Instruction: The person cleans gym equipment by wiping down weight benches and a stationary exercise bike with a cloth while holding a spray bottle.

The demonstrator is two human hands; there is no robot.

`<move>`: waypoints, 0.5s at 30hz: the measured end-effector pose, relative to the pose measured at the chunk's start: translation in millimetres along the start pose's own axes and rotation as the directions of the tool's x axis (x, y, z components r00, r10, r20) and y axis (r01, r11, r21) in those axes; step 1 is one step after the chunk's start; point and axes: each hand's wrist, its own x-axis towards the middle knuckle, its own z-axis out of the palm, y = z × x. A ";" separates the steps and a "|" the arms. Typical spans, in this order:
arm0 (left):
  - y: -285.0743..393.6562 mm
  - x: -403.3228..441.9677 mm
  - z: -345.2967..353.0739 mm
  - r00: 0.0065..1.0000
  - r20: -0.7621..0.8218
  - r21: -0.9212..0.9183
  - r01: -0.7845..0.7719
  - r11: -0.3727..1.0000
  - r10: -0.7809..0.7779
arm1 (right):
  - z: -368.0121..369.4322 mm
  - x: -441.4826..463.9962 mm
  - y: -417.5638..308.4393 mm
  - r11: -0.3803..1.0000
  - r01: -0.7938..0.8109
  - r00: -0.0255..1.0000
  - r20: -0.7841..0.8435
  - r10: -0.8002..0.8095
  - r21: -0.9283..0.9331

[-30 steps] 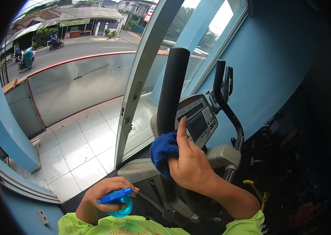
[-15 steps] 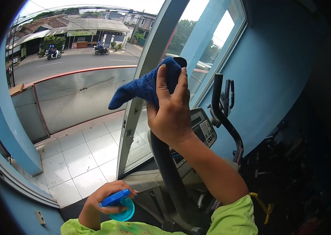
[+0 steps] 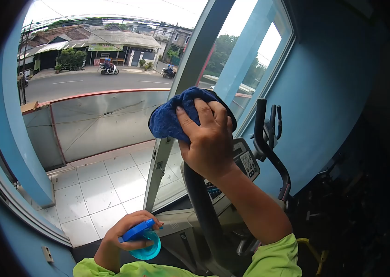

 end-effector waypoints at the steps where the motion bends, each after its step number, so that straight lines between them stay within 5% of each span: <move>1: 0.3 5.1 4.6 0.998 -0.057 0.005 0.036 0.999 -0.036 | 3.7 -9.7 -10.8 0.998 0.027 0.997 0.073 -0.022 -0.065; 4: -1.4 11.4 7.3 0.986 -0.142 0.038 0.099 0.994 -0.093 | -20.9 -51.9 -37.1 0.989 0.138 0.900 0.411 -0.145 0.047; 7: -1.6 7.1 10.0 0.976 -0.174 0.072 0.145 0.987 -0.130 | -60.0 -75.3 -46.0 0.956 0.094 0.692 0.672 -0.264 0.278; 9: 7.1 9.6 12.9 0.952 -0.221 0.006 0.218 0.976 -0.211 | -75.8 -65.1 -40.2 0.934 0.051 0.687 0.666 -0.290 0.354; 11: 14.3 9.3 11.1 0.933 -0.204 -0.007 0.300 0.954 -0.295 | -80.6 -46.4 -31.2 0.903 -0.169 0.772 0.622 -0.128 0.395; 12: 16.1 9.7 11.3 0.909 -0.190 -0.032 0.373 0.927 -0.372 | -71.6 -40.5 -24.9 0.930 0.013 0.941 0.311 -0.137 0.368; 13: 12.9 11.2 12.7 0.908 -0.186 -0.031 0.378 0.925 -0.377 | -64.9 -33.5 -20.9 0.956 0.077 0.980 0.155 -0.125 0.282; 15: 2.6 13.7 14.5 0.971 -0.177 -0.029 0.160 0.987 -0.162 | -42.4 -35.8 -19.6 0.987 0.095 0.970 0.211 -0.121 0.125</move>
